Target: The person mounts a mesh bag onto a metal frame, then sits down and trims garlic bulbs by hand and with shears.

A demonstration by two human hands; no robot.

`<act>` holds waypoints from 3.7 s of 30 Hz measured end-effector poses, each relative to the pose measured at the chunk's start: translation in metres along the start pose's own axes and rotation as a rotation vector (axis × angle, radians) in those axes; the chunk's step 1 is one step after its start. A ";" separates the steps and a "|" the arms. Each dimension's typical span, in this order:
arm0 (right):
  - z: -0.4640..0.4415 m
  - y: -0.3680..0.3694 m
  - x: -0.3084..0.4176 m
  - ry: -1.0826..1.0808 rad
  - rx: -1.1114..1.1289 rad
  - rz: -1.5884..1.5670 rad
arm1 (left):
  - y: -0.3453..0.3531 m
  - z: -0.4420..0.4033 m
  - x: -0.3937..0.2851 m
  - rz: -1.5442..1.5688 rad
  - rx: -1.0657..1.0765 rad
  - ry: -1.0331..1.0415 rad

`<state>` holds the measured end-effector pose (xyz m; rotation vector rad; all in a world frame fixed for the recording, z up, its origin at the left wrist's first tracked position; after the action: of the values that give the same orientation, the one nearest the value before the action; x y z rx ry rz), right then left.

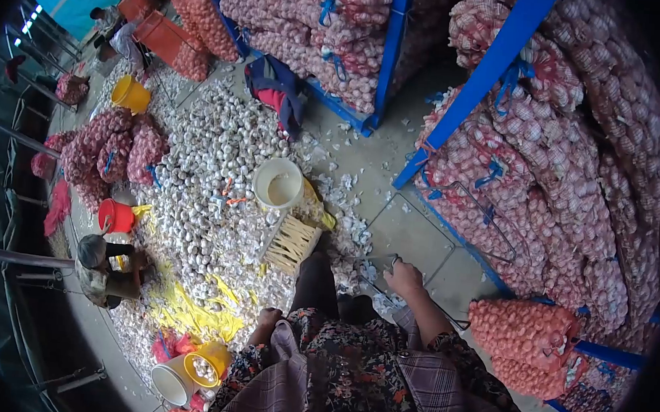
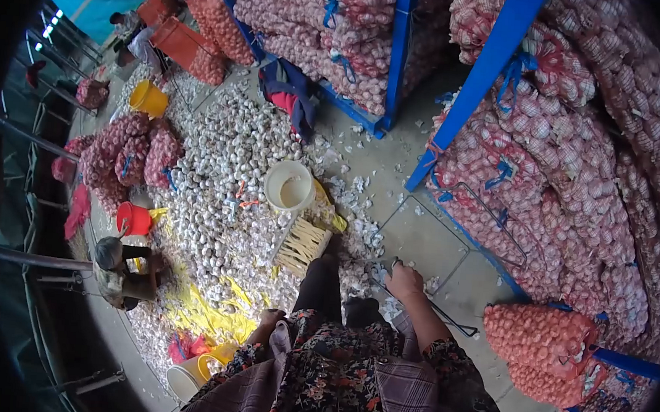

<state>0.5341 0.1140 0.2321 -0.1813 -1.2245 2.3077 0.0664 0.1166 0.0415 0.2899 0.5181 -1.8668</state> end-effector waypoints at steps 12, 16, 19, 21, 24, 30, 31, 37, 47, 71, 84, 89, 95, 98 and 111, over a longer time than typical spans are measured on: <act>-0.021 -0.005 -0.020 -0.069 -0.046 -0.109 | 0.114 0.108 -0.553 -0.027 -0.213 1.209; -0.031 0.004 -0.022 -0.038 0.113 -0.170 | 0.144 0.180 -0.787 0.057 -0.404 1.890; -0.060 -0.033 -0.017 -0.016 0.138 -0.180 | 0.159 0.226 -0.938 -0.040 -0.696 2.120; -0.074 -0.057 -0.017 0.000 0.125 -0.178 | 0.174 0.231 -1.017 -0.173 -1.028 2.036; -0.093 -0.086 -0.019 0.016 0.111 -0.192 | 0.188 0.215 -1.097 -0.141 -0.833 1.848; -0.114 -0.110 -0.020 0.036 0.113 -0.201 | 0.189 0.150 -1.169 0.118 -0.303 1.820; -0.115 -0.111 -0.019 0.038 0.115 -0.200 | 0.185 0.147 -1.168 0.233 -0.175 1.731; -0.120 -0.117 -0.020 0.041 0.110 -0.204 | 0.112 0.191 -1.132 0.598 0.204 1.861; -0.118 -0.116 -0.019 0.019 0.042 -0.183 | 0.055 0.368 -0.986 0.656 -0.358 2.433; -0.025 -0.384 0.089 -0.745 -0.189 -1.772 | 0.203 0.186 -0.533 -0.525 1.220 0.802; 0.099 -0.081 0.146 -0.777 0.047 -0.462 | 0.184 0.122 -0.419 0.160 1.066 -0.074; 0.117 -0.056 0.127 -0.942 -0.023 -0.640 | 0.225 0.168 -0.264 -1.215 1.100 0.512; 0.112 -0.052 0.103 -0.493 -0.055 -0.576 | 0.149 0.112 -0.332 -0.611 0.622 0.474; 0.057 -0.076 0.122 -0.524 -0.717 -0.622 | 0.111 0.114 -0.452 0.193 0.332 0.719; -0.043 -0.047 -0.065 0.469 -0.475 -0.363 | 0.232 0.200 -0.466 0.232 0.659 0.888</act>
<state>0.6228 0.1345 0.2372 -0.5779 -1.3901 1.5254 0.4557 0.3400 0.3724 1.5866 0.3985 -1.5580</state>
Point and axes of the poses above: each hand's wrist, its own z-axis away from the middle knuckle, its own y-axis out of the palm, x = y × z, the point moved 3 cm from there along -z, towards the middle knuckle, and after that the axes turned 11 degrees about z, right-handed, at the moved point
